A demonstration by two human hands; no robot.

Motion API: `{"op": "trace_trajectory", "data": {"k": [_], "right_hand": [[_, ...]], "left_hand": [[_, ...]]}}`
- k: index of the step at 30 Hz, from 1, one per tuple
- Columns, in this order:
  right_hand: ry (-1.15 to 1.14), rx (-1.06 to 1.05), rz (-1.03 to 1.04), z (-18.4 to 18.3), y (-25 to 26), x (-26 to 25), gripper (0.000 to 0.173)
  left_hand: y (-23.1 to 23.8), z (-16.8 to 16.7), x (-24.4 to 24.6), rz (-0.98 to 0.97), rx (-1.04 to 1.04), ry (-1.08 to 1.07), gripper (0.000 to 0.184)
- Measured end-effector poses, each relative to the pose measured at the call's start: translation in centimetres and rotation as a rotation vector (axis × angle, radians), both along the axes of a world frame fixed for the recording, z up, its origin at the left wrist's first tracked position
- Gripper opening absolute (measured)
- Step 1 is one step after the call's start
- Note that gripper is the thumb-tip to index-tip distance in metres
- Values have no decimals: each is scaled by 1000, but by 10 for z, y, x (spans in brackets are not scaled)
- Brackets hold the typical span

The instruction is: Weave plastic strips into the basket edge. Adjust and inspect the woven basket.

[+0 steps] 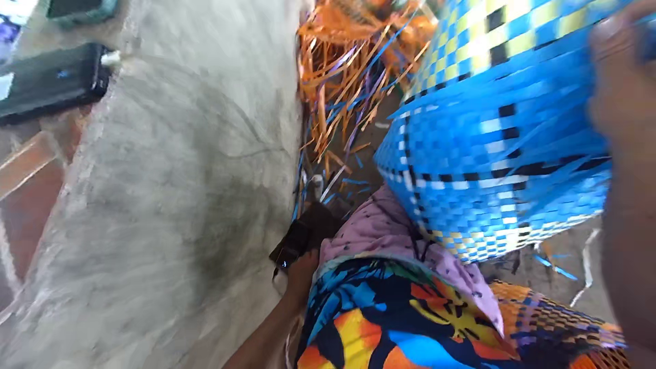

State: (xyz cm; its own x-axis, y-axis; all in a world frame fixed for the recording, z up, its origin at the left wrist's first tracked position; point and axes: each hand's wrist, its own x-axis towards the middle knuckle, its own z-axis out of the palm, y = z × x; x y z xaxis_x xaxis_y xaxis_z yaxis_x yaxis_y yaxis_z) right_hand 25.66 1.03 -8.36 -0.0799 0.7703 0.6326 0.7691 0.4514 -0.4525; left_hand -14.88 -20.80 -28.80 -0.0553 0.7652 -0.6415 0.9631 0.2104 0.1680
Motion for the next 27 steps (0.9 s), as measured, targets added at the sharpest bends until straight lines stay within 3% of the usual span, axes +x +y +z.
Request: {"op": "trace_trajectory", "data": {"k": [4,7,10,13,17,20,22,27], "right_hand": [[-40,117,-15,19,-10,1,26],[51,35,-40,22,-15,10,23],[155,-86,-53,30,-27,12,21],[285,-110,8,34,-35,14,16],[406,-120,86,37,-44,22,15],[424,-123,108,37,-47,26,16],[436,-131,117,37,-52,26,16],[520,-203,123,40,-58,29,16]], "left_hand": [[19,9,-4,-138,-93,25,33],[39,7,-27,-225,-53,-78,36],[73,21,-35,-184,-22,-221,45],[104,60,-20,-175,186,-514,45],[129,124,31,-245,325,-1158,40],[154,148,75,-475,207,-1439,35],[174,151,103,-593,12,-1586,37],[216,126,161,-625,-530,-1967,46]]}}
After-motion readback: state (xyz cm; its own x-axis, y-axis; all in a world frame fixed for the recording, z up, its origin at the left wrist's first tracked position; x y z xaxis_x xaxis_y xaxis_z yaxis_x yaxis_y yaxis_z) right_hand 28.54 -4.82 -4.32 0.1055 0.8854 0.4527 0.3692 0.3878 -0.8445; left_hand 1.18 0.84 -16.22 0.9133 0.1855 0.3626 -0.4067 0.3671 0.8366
